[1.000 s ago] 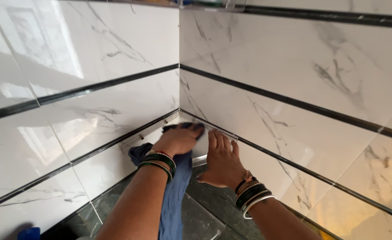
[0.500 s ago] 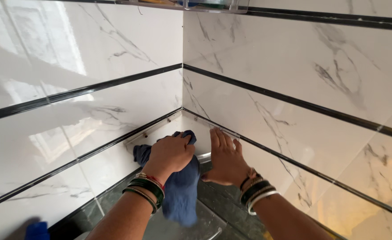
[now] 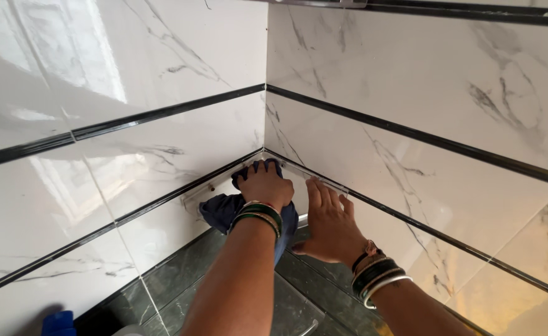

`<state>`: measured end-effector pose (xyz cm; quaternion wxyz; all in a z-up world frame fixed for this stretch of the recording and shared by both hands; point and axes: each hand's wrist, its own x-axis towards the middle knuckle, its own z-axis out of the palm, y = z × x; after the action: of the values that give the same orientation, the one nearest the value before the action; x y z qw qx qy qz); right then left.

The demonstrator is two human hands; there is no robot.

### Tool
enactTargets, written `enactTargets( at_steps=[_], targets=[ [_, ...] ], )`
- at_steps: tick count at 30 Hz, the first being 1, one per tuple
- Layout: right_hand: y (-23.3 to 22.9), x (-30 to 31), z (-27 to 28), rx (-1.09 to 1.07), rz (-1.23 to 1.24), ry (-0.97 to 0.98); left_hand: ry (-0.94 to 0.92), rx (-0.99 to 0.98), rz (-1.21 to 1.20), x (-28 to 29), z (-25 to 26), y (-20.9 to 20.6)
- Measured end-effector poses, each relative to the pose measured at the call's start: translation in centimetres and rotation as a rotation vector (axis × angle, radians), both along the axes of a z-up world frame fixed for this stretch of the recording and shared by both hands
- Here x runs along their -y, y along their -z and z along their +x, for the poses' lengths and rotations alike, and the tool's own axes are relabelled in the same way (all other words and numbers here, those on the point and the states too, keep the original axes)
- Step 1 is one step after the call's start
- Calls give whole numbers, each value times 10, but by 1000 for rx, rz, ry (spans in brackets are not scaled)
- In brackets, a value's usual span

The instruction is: The person wipes a plastic corner shelf and the adjacent tiled wall with a cloth.

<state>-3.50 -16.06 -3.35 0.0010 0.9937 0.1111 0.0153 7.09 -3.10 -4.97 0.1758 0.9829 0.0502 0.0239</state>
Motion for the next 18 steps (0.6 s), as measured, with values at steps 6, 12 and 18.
enactTargets(
  at_steps=[6, 12, 18],
  targets=[
    [4, 4, 4, 2, -11, 9, -81, -103, 3, -6, -26, -23],
    [4, 3, 2, -9, 9, 26, -85, -131, 30, -29, -54, -26],
    [1, 1, -1, -31, 5, 37, -133, -219, 189, -30, -70, -36]
  ],
)
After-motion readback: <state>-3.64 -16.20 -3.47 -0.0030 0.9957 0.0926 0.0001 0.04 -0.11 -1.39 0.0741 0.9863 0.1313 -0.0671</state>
